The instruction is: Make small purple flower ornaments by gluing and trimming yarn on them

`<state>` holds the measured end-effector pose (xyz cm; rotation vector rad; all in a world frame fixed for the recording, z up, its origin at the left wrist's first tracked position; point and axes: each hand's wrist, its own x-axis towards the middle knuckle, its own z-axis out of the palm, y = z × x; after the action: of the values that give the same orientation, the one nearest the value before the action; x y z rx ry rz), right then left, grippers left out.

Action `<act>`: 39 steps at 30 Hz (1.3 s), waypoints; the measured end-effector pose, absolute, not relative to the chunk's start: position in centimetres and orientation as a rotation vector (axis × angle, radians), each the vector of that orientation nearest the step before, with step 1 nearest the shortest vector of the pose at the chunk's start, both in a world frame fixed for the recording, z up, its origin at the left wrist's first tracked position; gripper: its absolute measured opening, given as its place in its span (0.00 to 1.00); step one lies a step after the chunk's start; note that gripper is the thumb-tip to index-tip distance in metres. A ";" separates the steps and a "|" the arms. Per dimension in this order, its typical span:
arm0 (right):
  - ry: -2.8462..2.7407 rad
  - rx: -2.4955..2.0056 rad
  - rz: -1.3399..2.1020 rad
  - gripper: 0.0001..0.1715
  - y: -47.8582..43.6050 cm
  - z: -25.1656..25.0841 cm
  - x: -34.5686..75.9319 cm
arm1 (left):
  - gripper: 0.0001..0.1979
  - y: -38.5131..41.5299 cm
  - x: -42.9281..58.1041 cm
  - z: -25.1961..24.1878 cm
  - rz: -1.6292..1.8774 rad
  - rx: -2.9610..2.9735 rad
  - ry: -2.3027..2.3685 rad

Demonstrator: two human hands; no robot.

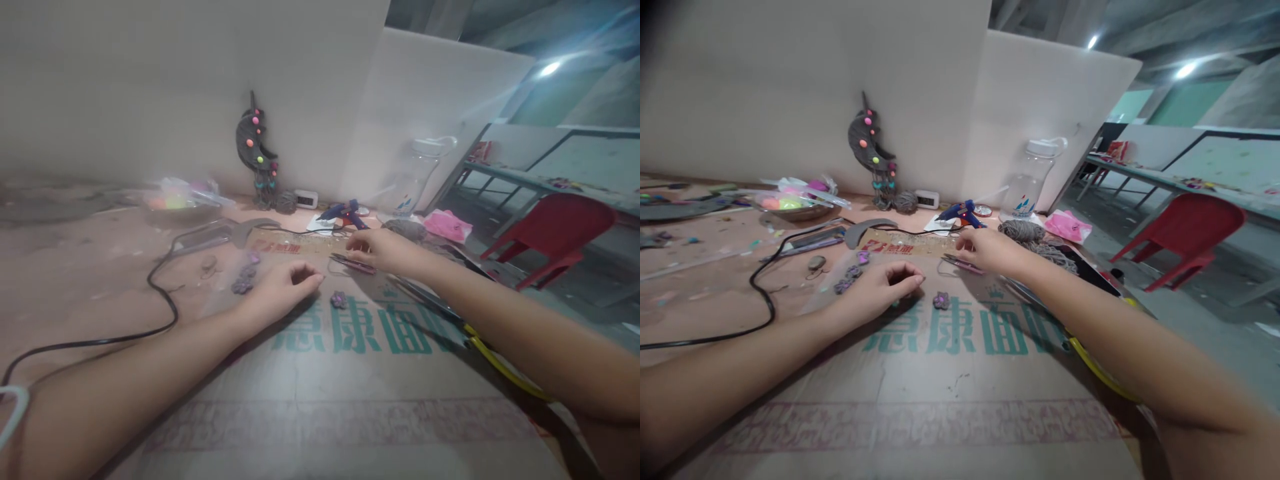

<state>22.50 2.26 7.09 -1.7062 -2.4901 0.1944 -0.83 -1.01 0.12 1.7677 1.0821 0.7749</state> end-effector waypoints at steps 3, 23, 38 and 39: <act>-2.497 -1.736 0.146 0.09 1.8 6.7 22.0 | 0.16 -0.9 -0.9 0.0 0.784 1.779 1.074; -2.093 -1.952 0.142 0.33 11.0 5.8 26.1 | 0.14 -0.6 -0.8 -0.1 0.799 1.734 1.034; -1.786 -1.828 0.304 0.20 10.3 5.9 25.4 | 0.17 -1.5 -0.6 -0.1 0.771 2.290 1.128; -1.753 -1.811 0.324 0.19 9.8 6.1 25.5 | 0.19 -1.6 -0.5 -0.1 0.777 2.349 1.116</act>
<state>25.50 9.78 6.14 -1.8105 -1.7533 0.3243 -0.54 -1.60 -0.07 2.3494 1.1161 0.7772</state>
